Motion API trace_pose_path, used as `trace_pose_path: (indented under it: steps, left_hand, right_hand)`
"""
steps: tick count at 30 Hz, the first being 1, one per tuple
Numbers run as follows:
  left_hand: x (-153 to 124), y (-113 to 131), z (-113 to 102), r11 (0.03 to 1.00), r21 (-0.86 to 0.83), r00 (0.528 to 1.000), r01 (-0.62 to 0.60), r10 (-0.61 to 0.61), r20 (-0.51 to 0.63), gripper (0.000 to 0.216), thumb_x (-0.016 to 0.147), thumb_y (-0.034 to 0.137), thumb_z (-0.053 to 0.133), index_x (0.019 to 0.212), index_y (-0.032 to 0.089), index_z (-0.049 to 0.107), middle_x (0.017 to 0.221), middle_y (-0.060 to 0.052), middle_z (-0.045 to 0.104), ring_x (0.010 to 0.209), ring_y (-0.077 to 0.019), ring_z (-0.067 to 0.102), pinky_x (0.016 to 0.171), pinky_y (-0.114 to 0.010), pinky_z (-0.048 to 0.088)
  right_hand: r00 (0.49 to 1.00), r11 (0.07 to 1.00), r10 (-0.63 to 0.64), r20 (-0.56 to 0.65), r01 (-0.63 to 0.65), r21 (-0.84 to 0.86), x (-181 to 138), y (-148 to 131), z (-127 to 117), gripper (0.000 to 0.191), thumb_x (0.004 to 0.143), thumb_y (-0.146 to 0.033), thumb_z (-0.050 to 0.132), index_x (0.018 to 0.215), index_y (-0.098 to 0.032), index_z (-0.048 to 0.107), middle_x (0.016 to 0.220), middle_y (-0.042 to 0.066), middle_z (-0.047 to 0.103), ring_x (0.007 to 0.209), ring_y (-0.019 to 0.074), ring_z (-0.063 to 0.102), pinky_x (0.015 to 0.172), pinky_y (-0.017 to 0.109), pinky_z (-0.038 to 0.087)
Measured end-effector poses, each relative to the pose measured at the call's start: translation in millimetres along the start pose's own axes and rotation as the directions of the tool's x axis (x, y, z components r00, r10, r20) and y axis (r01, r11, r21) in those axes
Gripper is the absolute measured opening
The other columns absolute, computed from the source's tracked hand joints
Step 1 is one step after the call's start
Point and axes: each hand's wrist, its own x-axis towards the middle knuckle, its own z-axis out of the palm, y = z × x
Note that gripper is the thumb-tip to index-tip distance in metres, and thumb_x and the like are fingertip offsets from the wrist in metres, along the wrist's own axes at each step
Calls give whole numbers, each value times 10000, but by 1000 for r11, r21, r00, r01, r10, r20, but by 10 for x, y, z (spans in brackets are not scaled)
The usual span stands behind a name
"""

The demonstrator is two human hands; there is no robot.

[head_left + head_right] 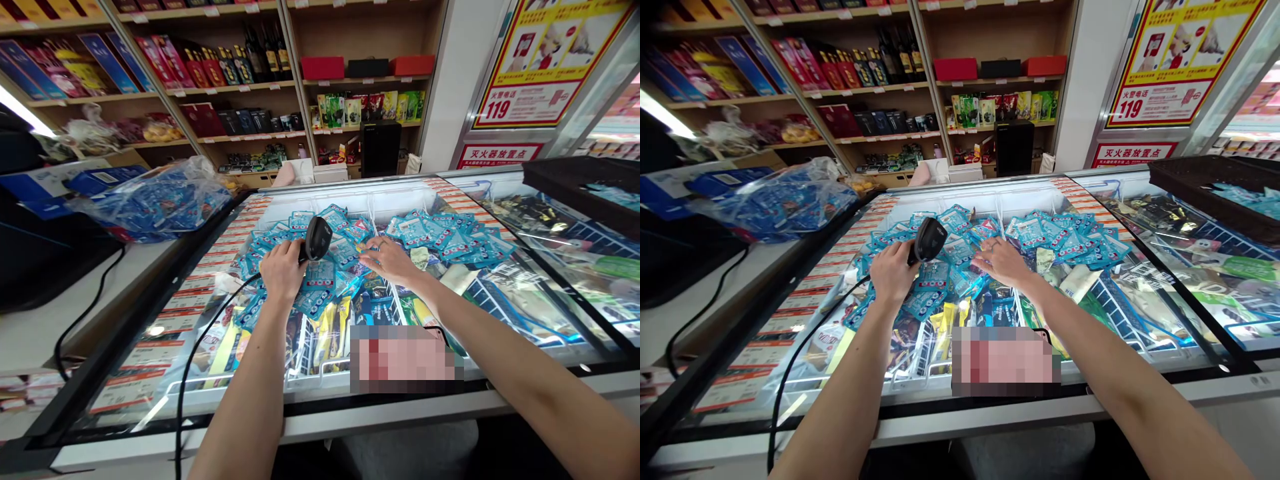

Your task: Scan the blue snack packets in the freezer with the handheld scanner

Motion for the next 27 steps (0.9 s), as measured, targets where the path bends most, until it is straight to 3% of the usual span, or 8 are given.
trace_pose_path:
  steps: [3, 7, 11, 17, 23, 27]
  left_hand:
    - [4, 5, 0, 1000, -8, 1000, -14, 14, 2, 356, 808, 338, 537, 1143, 218, 547, 973, -97, 615, 988, -280, 552, 804, -366, 380]
    - [9, 22, -2, 999, -18, 999, -46, 46, 17, 368, 814, 335, 529, 1162, 214, 541, 984, -101, 620, 998, -279, 552, 790, -361, 381]
    - [9, 34, 9, 995, -24, 995, -98, 98, 14, 350, 818, 319, 533, 1154, 219, 543, 990, -87, 623, 991, -266, 555, 785, -353, 381]
    - [4, 35, 21, 993, -34, 993, -114, 114, 7, 346, 816, 304, 539, 1152, 222, 544, 984, -81, 626, 987, -264, 557, 800, -351, 380]
    - [6, 56, 13, 992, -36, 992, -118, 120, 36, 337, 819, 301, 534, 1147, 224, 543, 982, -89, 625, 1000, -269, 556, 803, -352, 381]
    - [10, 67, 8, 990, -34, 989, -140, 142, 48, 348, 814, 292, 538, 1156, 226, 532, 999, -91, 620, 1005, -270, 554, 806, -357, 385]
  right_hand:
    - [979, 983, 182, -87, -182, 6, -25, 60, 42, 542, 922, -563, 263, 988, -214, 672, 1033, 92, 621, 1057, 232, 513, 960, 383, 376]
    - [936, 948, 305, -176, -317, -43, -30, 68, 125, 625, 826, -690, 366, 1074, -177, 624, 1044, 134, 614, 1082, 289, 496, 940, 433, 380]
    - [935, 945, 318, -159, -326, -28, -27, 146, 205, 577, 772, -681, 490, 1056, -201, 635, 1120, 128, 592, 1133, 303, 465, 951, 454, 362]
    - [907, 911, 399, -132, -376, 167, 1, 340, 293, 320, 777, -504, 591, 919, -222, 642, 1011, 55, 634, 1068, 227, 530, 993, 411, 335]
    - [881, 894, 444, -163, -425, 140, 12, 280, 302, 471, 746, -633, 553, 936, -208, 631, 1064, 96, 597, 1094, 290, 484, 951, 454, 353]
    - [869, 874, 479, -121, -460, 156, 20, 291, 292, 407, 704, -587, 622, 887, -223, 625, 1073, 79, 596, 1073, 304, 490, 918, 477, 365]
